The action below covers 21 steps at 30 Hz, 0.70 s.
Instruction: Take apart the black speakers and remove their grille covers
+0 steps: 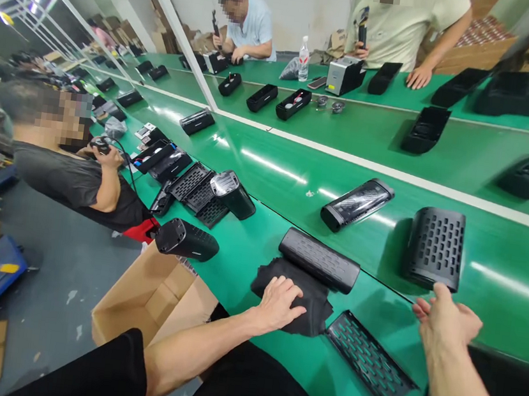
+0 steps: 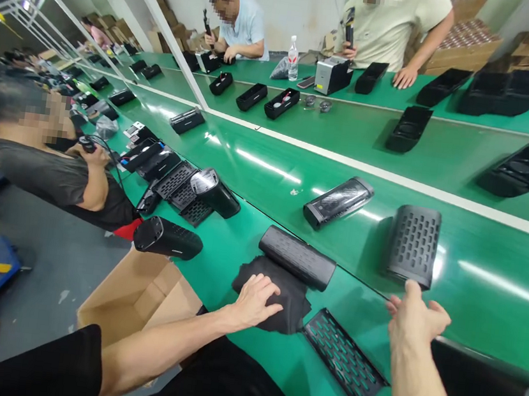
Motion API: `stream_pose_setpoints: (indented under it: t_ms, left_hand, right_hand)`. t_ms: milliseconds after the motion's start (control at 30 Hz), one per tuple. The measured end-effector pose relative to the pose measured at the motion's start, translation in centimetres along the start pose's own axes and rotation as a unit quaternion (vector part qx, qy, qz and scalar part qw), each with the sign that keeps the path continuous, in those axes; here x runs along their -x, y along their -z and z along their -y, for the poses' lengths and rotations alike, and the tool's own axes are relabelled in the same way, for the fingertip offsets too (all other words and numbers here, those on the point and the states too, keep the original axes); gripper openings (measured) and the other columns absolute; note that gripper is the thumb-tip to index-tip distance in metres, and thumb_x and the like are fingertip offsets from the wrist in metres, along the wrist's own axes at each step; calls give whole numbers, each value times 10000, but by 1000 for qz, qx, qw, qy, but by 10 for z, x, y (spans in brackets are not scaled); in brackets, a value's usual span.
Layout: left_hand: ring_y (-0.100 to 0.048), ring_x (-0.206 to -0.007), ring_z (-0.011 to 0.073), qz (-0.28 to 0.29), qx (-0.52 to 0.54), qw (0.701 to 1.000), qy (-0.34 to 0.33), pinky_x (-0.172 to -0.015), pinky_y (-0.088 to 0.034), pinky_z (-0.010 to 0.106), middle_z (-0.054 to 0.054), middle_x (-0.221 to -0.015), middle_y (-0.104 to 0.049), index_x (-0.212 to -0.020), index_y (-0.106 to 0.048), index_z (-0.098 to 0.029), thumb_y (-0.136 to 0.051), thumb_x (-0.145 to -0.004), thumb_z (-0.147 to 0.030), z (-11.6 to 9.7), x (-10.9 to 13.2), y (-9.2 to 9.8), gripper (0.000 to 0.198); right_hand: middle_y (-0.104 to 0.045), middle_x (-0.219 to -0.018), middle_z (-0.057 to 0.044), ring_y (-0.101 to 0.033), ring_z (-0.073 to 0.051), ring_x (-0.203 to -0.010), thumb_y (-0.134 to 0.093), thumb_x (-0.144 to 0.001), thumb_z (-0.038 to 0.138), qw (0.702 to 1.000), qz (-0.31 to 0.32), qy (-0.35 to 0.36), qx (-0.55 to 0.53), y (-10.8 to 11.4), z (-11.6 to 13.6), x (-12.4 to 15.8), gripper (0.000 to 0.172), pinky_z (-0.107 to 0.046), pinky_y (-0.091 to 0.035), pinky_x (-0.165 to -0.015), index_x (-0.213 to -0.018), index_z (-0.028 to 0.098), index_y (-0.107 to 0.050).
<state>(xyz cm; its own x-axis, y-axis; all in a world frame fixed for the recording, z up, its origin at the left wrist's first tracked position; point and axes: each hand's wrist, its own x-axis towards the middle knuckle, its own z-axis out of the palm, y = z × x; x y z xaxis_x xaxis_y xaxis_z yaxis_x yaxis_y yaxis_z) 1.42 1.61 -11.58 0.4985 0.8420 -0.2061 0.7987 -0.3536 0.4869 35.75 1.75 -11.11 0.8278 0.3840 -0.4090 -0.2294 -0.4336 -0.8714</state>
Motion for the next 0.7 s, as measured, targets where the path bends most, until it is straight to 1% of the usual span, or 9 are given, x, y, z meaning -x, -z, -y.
stream_pose_setpoints:
  t_ms: [67, 233, 300, 367, 400, 467, 533, 633, 700]
  left_hand:
    - [-559, -1041, 259, 1, -6, 1000, -14, -953, -414, 433, 48, -1060, -675, -1098, -704, -227, -811, -849, -452, -8, -8, -5, 352]
    - [-553, -1010, 244, 15, -10, 998, -54, -877, -409, 403, 47, -1026, -668, -940, -734, -226, -744, -906, -349, -20, -21, -9, 128]
    - [-558, -1023, 232, 23, -5, 996, -86, -881, -399, 391, 35, -1043, -684, -921, -740, -238, -729, -914, -332, -21, -20, -2, 95]
    - [-571, -1061, 223, 43, 13, 986, -159, -910, -391, 380, 23, -1079, -706, -935, -744, -249, -733, -910, -343, -23, -16, 10, 98]
    - [-582, -1075, 218, 58, 25, 977, -204, -931, -389, 375, 23, -1082, -715, -946, -743, -248, -729, -912, -341, -23, -14, 17, 100]
    - [-614, -1058, 211, 89, 49, 955, -279, -973, -389, 367, 35, -1024, -730, -965, -737, -232, -693, -934, -322, -25, -10, 31, 105]
    - [-645, -985, 205, 116, 61, 943, -305, -1003, -394, 365, 36, -927, -730, -1017, -725, -223, -670, -946, -316, -28, -8, 41, 130]
    - [-669, -910, 200, 162, 77, 941, -288, -979, -422, 351, 8, -895, -740, -1140, -690, -245, -717, -926, -386, -35, -13, 45, 258]
    - [-684, -945, 201, 182, 75, 944, -264, -941, -445, 331, -5, -968, -756, -1190, -665, -271, -731, -918, -424, -44, -21, 37, 319]
  right_hand:
    - [-564, -853, -46, -574, -269, -728, -710, -733, 632, 1000, 8, 22, 15, 6, -22, 38, 712, -495, -515, -656, -1276, 249, -452]
    - [-649, -816, -63, -593, -229, -682, -724, -674, 634, 974, 202, 59, 83, 10, -68, 123, 623, -395, -506, -626, -1089, 173, -664]
    - [-685, -979, -106, -646, -272, -841, -713, -668, 571, 959, 244, 94, 109, 8, -74, 138, 634, -419, -534, -711, -1161, 173, -687]
    - [-664, -1223, -128, -630, -319, -1104, -740, -612, 481, 940, 285, 137, 125, 7, -73, 145, 673, -454, -530, -873, -1232, 220, -705]
    - [-639, -1310, -118, -588, -331, -1217, -755, -586, 446, 930, 306, 156, 131, 7, -71, 147, 648, -466, -502, -963, -1204, 252, -732]
    - [-656, -1314, -84, -556, -331, -1285, -778, -590, 437, 912, 342, 176, 145, 12, -69, 153, 437, -461, -434, -1073, -999, 285, -790]
    - [-725, -1097, -64, -642, -304, -1108, -771, -668, 515, 905, 356, 167, 165, 23, -71, 160, 276, -427, -470, -1009, -808, 278, -775]
    - [-675, -731, -25, -627, -240, -714, -683, -752, 692, 919, 321, 111, 202, 50, -80, 164, 454, -363, -502, -689, -816, 248, -755]
    - [-632, -636, -20, -590, -232, -616, -619, -740, 780, 934, 269, 67, 227, 71, -88, 160, 582, -351, -462, -586, -849, 223, -748]
